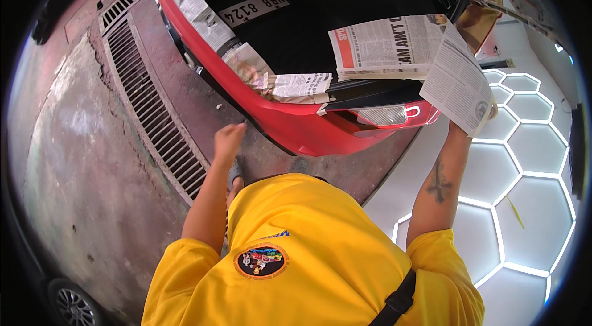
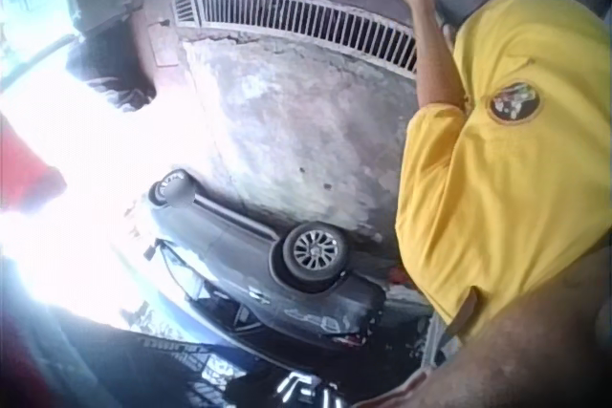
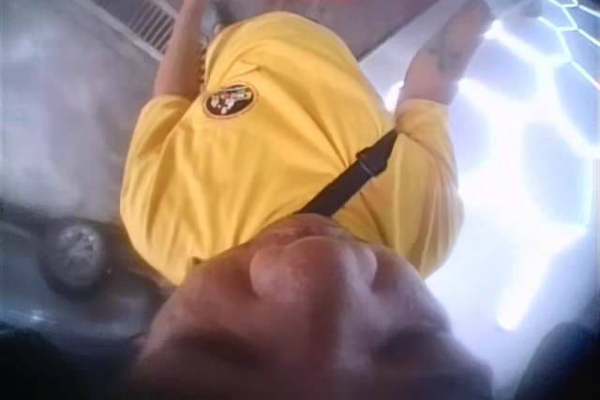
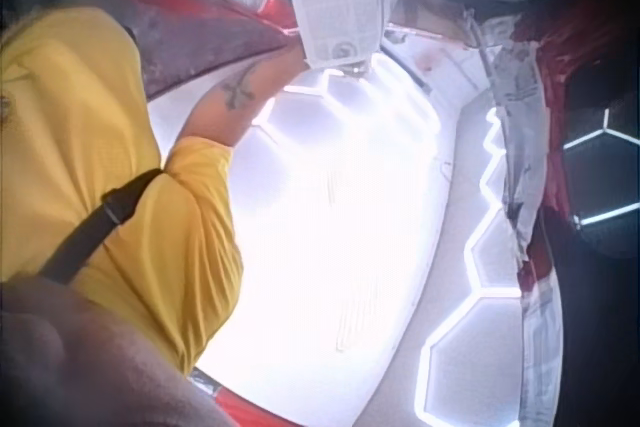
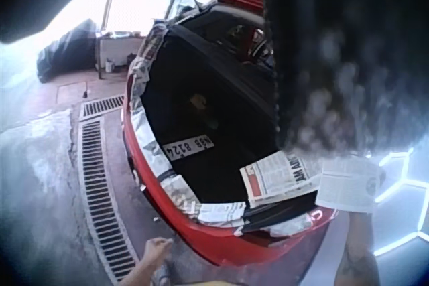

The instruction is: The person tapes sheets of newspaper onto the rear bumper and trunk area of a red car using masking tape. They smooth the paper down and secure the edges to cover the vehicle's surface.

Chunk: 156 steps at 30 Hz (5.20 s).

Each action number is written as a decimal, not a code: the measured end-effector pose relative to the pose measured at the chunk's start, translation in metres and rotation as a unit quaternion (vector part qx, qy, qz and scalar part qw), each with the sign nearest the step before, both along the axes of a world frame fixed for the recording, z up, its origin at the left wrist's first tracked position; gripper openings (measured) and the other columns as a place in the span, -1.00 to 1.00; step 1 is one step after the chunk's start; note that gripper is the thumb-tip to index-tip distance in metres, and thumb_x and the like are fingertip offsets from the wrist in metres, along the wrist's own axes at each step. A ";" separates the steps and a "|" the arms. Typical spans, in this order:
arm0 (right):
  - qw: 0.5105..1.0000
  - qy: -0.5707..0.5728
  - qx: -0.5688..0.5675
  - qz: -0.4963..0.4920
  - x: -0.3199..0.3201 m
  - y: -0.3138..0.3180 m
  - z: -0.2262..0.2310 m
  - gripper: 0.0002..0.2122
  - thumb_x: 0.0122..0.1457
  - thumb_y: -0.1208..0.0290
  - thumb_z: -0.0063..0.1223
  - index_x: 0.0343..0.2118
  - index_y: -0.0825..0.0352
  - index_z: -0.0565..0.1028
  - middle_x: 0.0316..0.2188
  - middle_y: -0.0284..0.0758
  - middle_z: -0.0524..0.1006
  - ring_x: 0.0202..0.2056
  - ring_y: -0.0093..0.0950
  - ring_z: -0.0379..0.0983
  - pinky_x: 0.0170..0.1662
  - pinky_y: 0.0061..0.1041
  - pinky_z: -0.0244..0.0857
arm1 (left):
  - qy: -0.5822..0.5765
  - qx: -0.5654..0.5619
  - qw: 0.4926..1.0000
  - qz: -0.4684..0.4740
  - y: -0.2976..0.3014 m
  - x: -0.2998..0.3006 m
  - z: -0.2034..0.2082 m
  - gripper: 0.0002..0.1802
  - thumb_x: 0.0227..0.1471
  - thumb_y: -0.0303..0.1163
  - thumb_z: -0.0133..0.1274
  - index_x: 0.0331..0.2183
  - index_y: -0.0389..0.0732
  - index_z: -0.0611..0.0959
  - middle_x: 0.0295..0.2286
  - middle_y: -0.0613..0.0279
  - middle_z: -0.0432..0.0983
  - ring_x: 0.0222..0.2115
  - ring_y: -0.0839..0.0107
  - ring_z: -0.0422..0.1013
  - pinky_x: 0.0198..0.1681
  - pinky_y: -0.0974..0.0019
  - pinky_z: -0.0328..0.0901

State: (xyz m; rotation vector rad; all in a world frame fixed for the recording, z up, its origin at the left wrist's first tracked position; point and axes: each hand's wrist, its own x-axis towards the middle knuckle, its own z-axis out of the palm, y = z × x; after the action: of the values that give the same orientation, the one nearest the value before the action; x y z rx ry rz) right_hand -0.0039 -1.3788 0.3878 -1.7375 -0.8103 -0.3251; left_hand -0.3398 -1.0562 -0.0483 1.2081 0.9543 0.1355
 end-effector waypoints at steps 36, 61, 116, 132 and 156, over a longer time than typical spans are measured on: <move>0.980 0.173 0.028 -0.094 0.006 -0.017 -0.010 -0.60 0.37 0.24 -0.08 -0.05 0.53 0.62 -0.16 -0.17 0.66 -0.24 -0.37 0.69 -0.26 -0.48 0.58 | -0.249 -0.336 0.908 -0.036 -0.057 0.170 0.114 -0.82 0.27 -0.44 0.27 -0.14 -0.32 0.72 -0.27 0.18 0.69 -0.29 0.43 0.62 -0.17 0.36 0.54; 0.980 -0.006 -0.127 -0.156 0.025 -0.014 -0.056 -0.87 0.31 0.55 0.14 -0.17 0.47 0.63 -0.19 -0.34 0.58 -0.26 -0.56 0.57 -0.19 -0.58 0.48 | -0.084 -0.119 0.988 -0.055 -0.094 0.190 0.094 -0.60 -0.04 -0.61 0.44 -0.17 -0.33 0.62 -0.40 0.16 0.64 -0.48 0.49 0.52 -0.44 0.46 0.43; 0.865 -0.185 -0.378 -0.273 -0.022 0.010 -0.015 -0.86 0.13 0.48 0.36 -0.29 0.38 0.64 -0.12 -0.32 0.53 -0.16 -0.34 0.51 -0.04 -0.38 0.40 | -0.235 0.428 0.873 -0.011 -0.142 0.163 0.080 -0.73 -0.01 -0.45 0.40 -0.19 -0.12 0.82 -0.31 0.23 0.70 -0.22 0.15 0.56 -0.11 0.15 0.44; 0.838 -0.183 -0.404 -0.318 0.000 -0.019 -0.035 -0.88 0.13 0.51 0.36 -0.29 0.34 0.64 -0.19 -0.31 0.63 -0.22 -0.26 0.60 -0.08 -0.36 0.43 | -0.149 0.512 0.838 -0.117 -0.183 0.147 0.111 -0.09 0.04 -0.22 0.33 0.32 -0.34 0.35 0.20 -0.13 0.34 0.25 -0.09 0.28 0.38 -0.10 0.13; 0.855 -0.192 -0.410 -0.253 0.007 -0.004 -0.018 -0.84 0.07 0.51 0.39 -0.28 0.40 0.69 -0.26 -0.35 0.56 -0.30 -0.39 0.46 -0.16 -0.38 0.37 | -0.179 0.453 0.864 -0.130 -0.163 0.155 0.123 -0.24 -0.02 -0.26 0.33 0.18 -0.32 0.47 0.17 -0.17 0.41 0.23 -0.08 0.32 0.32 -0.09 0.22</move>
State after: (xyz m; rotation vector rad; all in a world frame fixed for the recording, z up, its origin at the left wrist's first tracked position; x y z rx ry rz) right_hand 0.0034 -1.3831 0.3699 -2.7632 -0.8170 -0.7829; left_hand -0.1849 -1.2187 0.0748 2.0726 0.3584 0.6225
